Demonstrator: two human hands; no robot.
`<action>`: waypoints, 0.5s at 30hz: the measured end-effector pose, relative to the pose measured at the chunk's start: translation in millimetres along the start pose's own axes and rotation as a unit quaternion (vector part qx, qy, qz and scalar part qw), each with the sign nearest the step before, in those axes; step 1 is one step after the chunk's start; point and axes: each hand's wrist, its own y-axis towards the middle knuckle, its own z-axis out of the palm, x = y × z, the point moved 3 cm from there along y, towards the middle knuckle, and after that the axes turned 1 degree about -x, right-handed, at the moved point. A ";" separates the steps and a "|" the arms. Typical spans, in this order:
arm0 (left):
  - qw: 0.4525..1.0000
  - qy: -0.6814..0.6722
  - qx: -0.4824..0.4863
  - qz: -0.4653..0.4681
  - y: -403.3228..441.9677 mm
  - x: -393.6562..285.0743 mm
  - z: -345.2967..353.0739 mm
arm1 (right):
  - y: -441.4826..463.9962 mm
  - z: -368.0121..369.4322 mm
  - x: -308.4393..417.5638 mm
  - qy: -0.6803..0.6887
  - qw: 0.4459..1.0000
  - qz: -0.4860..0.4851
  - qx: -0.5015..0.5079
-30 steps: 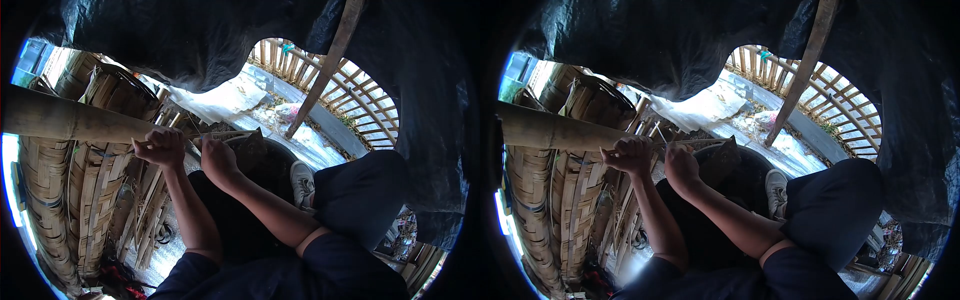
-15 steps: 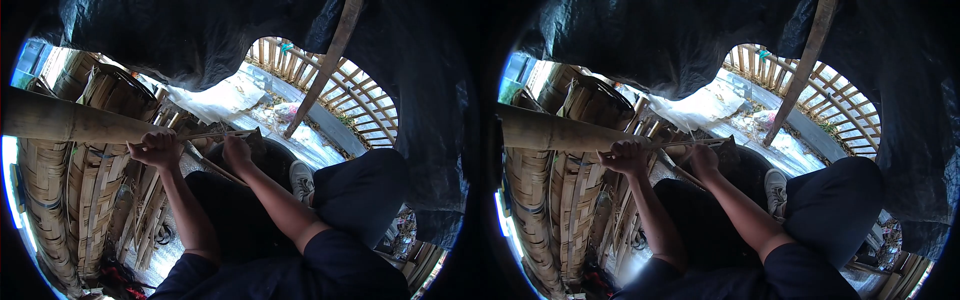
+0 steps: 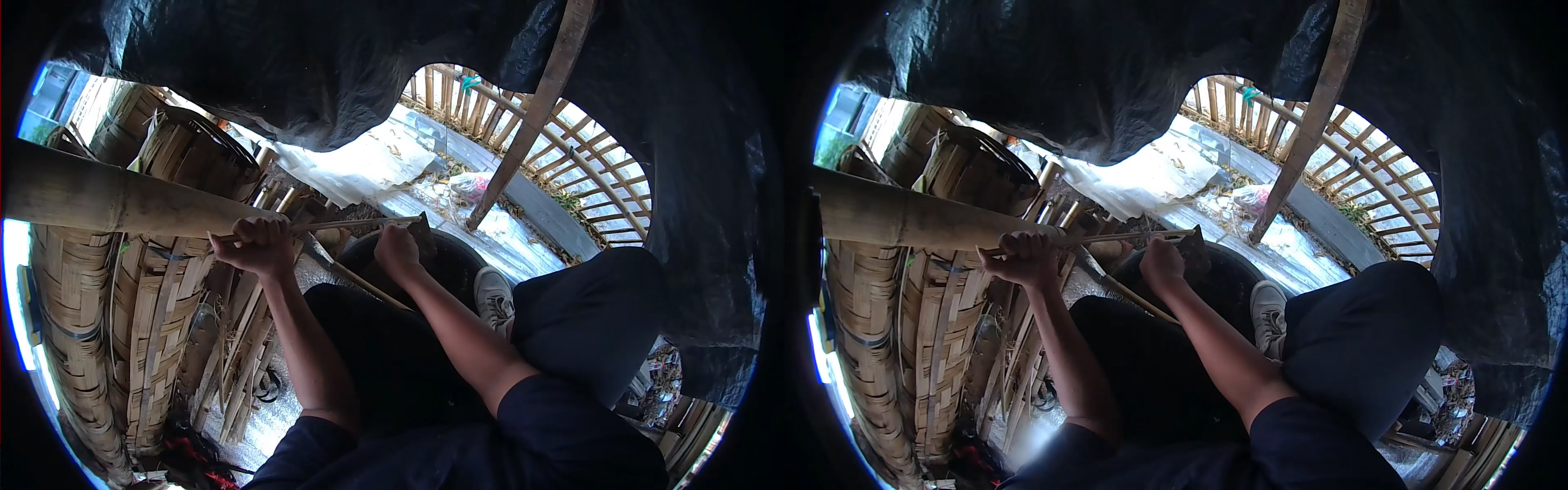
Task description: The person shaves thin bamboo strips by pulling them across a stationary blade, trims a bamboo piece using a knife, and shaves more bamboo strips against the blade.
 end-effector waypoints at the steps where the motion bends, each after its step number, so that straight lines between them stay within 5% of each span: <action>1: 1.000 0.004 0.011 -0.007 0.3 2.5 3.9 | -2.0 -3.5 16.4 0.000 1.000 0.000 -0.002; 3: 1.000 -0.008 -0.003 -0.014 4.1 6.7 7.2 | -18.2 -17.5 79.7 0.063 0.993 -0.098 0.029; 6: 0.999 0.002 -0.033 -0.013 1.9 8.9 11.5 | -25.2 -32.5 104.0 0.102 0.991 -0.069 0.043; 10: 0.997 0.040 -0.069 0.007 -0.8 2.7 1.5 | 2.0 2.5 0.3 -0.010 0.999 0.014 0.029; 15: 0.999 0.018 -0.044 -0.003 5.8 12.0 2.4 | 0.2 -25.5 58.2 0.086 0.992 -0.012 0.092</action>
